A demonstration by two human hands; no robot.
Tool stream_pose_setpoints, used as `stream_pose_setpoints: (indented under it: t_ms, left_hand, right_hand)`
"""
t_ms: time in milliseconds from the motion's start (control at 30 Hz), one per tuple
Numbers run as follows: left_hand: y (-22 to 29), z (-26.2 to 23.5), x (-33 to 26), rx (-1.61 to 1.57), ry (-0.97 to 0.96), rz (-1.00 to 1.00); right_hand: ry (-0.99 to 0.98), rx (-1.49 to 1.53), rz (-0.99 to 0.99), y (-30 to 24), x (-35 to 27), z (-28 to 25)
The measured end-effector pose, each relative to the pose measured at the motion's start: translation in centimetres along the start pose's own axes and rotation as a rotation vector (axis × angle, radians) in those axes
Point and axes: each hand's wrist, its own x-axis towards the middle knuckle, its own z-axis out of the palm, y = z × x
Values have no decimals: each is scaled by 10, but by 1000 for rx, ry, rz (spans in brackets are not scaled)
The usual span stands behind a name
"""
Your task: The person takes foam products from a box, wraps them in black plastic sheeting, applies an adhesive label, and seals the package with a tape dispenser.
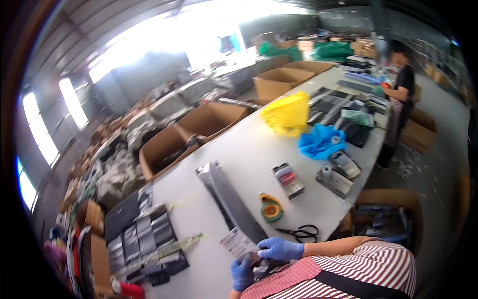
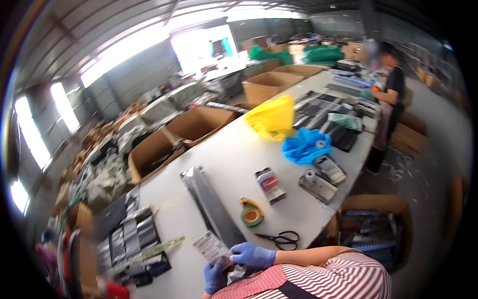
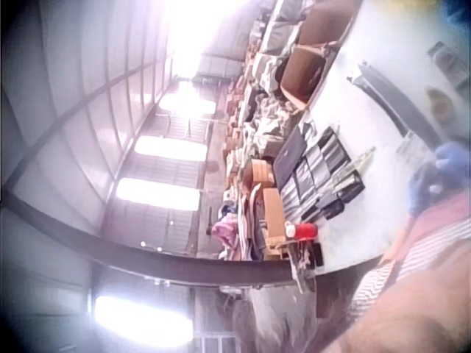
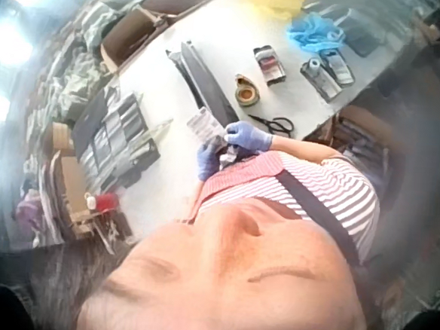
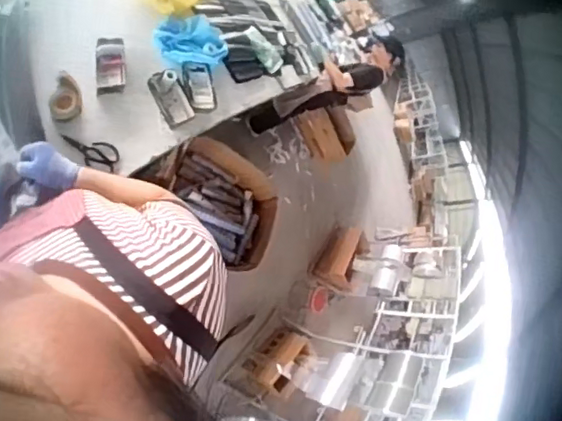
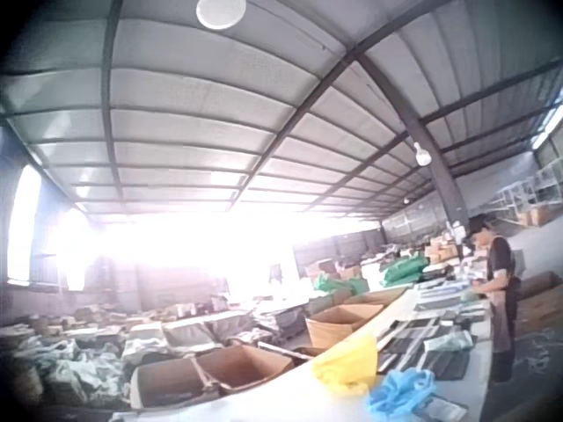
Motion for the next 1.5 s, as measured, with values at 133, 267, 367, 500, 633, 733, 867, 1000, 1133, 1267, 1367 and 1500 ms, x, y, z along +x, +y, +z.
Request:
stream_pose_setpoints:
  t_ms: [133,267,367,500,633,733,867,1000,1133,1267,1367,1500]
  left_hand:
    - [-9,-3,11,45,-106,26]
    - [-14,-2,11,-4,-5,-22]
    - [-18,-7,13,-139,2,15]
    - [-5,-6,16,-23,12,278]
    - [-13,-8,30,84,11,360]
    - [-18,-20,34,78,-61,268]
    - [-27,-26,44,6,-122,142]
    - [-32,-32,47,-73,-140,111]
    - [-33,-34,50,-22,-129,153]
    - [-34,-32,48,-23,-135,159]
    - [-28,-30,43,24,-110,180]
    - [-24,-24,37,45,-99,204]
  right_hand:
    - [27,-108,42,-1,0,-7]
    - [23,-33,21,25,10,-5]
    - [23,56,106,3,12,1]
    - [62,125,98,-7,18,0]
    - [43,150,117,8,29,-3]
    - [39,211,159,-2,39,3]
    - [45,224,136,22,51,3]
    - [-7,216,173,-7,52,7]
    - [-3,184,150,-2,55,5]
    - [-1,204,131,-2,50,7]
    - [-1,221,155,-6,47,10]
    - [-19,235,154,1,40,7]
